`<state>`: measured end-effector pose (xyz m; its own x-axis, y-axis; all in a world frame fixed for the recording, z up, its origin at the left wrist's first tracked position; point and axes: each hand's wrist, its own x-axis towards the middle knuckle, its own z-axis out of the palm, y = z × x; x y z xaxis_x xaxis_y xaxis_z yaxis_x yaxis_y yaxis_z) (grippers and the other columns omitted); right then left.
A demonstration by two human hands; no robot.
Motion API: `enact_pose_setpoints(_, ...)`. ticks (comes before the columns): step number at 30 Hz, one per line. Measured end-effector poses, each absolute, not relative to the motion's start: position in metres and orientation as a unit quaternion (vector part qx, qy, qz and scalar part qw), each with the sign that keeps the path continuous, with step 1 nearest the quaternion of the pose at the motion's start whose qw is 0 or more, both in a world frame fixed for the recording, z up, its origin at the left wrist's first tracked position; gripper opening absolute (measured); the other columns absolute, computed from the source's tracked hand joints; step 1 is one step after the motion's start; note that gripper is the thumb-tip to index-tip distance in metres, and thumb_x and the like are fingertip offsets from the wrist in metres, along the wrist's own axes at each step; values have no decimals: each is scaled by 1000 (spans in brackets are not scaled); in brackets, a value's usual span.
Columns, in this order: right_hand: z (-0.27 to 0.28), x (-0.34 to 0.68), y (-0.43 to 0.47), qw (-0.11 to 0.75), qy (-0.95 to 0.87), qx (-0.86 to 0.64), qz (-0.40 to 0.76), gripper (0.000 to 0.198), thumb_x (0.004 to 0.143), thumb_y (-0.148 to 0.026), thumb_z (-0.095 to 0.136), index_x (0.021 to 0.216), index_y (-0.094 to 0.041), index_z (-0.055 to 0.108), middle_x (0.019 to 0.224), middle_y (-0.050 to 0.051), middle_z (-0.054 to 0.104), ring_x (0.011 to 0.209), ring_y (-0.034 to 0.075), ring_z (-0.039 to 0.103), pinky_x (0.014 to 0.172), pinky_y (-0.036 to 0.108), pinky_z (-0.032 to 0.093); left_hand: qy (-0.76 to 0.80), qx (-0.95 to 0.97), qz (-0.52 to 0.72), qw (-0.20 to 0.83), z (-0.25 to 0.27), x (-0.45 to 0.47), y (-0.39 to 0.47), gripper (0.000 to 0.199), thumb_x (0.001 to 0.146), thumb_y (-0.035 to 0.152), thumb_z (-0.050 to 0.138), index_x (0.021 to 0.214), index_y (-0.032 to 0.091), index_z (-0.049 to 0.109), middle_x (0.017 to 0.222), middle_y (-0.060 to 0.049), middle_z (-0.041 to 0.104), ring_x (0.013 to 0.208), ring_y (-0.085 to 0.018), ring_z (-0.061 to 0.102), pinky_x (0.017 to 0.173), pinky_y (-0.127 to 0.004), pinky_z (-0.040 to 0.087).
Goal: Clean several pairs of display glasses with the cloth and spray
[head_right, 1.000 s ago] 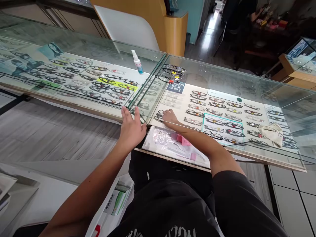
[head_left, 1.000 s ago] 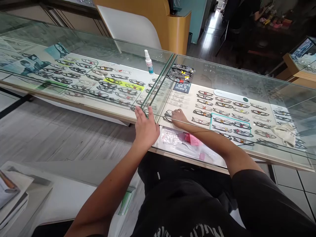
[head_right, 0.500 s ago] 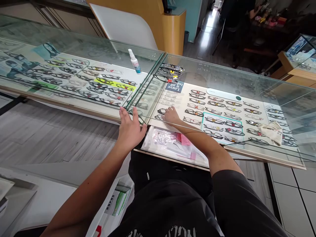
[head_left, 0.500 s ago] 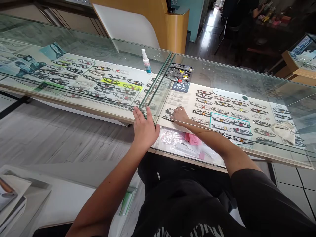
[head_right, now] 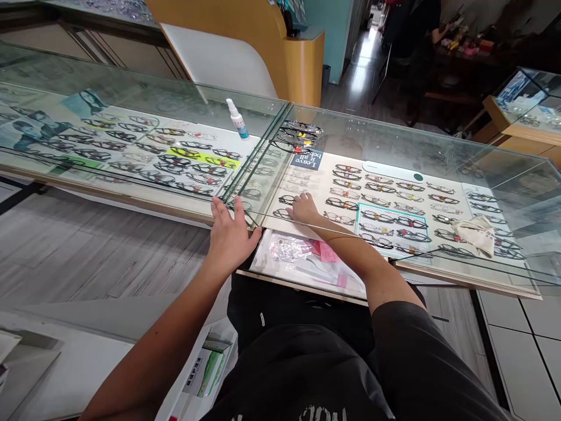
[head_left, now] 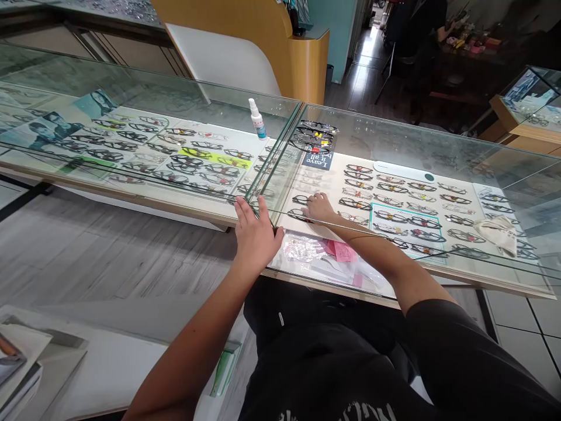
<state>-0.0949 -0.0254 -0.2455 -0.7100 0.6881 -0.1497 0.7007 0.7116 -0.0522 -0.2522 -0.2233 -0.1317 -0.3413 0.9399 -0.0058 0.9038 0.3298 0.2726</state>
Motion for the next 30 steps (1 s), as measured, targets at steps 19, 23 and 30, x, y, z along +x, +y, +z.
enact_pose_setpoints(19,-31,-65,-139,142,933,251,-215,48,112,-50,46,90,-25,80,86,5,79,78,21,70,67,33,42,808,573,121,63,-136,-252,-221,97,100,33,65,177,-2,18,181,-44,-2,170,-61,4,127,-74,36)
enact_pose_setpoints(23,-3,-78,-48,-56,924,375,-57,37,112,-37,47,105,-17,78,112,12,77,106,31,69,88,39,49,810,574,106,55,-137,-251,-219,97,101,36,64,176,-4,17,181,-43,1,170,-62,5,125,-73,40)
enact_pose_setpoints(30,-42,-110,83,-150,873,464,-16,30,102,-42,67,104,-16,81,127,18,74,125,39,57,109,54,48,814,573,80,42,-137,-249,-218,97,103,36,63,177,-5,16,181,-43,3,169,-63,9,124,-71,44)
